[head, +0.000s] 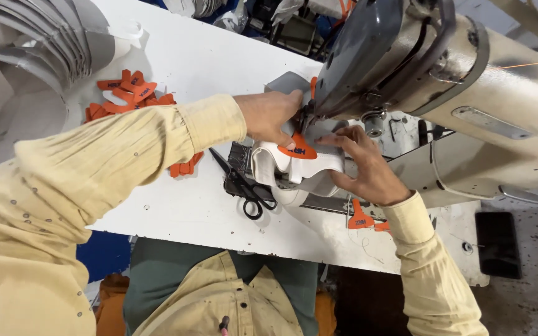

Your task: The person uses a sewing machine to stitch orange fabric pieces onto white shoe parts. They repeatedly pick up the shoe parts, align the orange pieces, sew them, and then use scissors to trim the excess thread.

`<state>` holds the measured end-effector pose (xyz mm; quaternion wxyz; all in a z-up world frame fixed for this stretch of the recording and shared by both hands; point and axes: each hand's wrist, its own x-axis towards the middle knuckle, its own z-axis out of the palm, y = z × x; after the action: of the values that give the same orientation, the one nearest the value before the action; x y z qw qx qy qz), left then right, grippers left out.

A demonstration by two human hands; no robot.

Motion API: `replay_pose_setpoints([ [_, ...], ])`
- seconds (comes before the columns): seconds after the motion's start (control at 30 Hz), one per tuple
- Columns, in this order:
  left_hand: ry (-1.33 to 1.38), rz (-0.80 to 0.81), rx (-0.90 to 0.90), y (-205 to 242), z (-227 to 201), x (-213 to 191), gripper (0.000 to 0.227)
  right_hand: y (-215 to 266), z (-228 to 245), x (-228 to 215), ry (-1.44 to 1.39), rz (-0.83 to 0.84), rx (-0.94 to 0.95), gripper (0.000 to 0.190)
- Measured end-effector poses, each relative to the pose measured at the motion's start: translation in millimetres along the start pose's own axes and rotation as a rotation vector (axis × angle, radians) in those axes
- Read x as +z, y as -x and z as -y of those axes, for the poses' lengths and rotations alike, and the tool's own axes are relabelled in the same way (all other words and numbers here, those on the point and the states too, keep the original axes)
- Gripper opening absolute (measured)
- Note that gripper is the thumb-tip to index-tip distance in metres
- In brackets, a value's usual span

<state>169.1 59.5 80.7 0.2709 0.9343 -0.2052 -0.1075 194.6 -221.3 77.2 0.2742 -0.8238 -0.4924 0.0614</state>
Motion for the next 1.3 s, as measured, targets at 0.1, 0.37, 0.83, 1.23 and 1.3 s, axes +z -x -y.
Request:
replay_pose_setpoints([
  [0.1, -0.020, -0.119, 0.078, -2, 21, 26, 0.077, 4, 4, 2, 0.101, 0.002, -0.069, 0.058],
  [0.37, 0.059, -0.144, -0.035, 13, 0, 20, 0.059, -9, 9, -13, 0.235, 0.121, 0.025, 0.053],
  [0.83, 0.011, -0.046, 0.021, -31, 14, -15, 0.054, 0, 52, 29, 0.413, -0.099, 0.096, 0.042],
  [1.23, -0.158, -0.002, 0.251, -48, 18, -30, 0.079, -9, 96, 60, 0.562, -0.309, 0.264, 0.038],
  [1.3, -0.147, 0.004, 0.257, -51, 19, -31, 0.079, -11, 101, 65, 0.584, -0.333, 0.271, 0.033],
])
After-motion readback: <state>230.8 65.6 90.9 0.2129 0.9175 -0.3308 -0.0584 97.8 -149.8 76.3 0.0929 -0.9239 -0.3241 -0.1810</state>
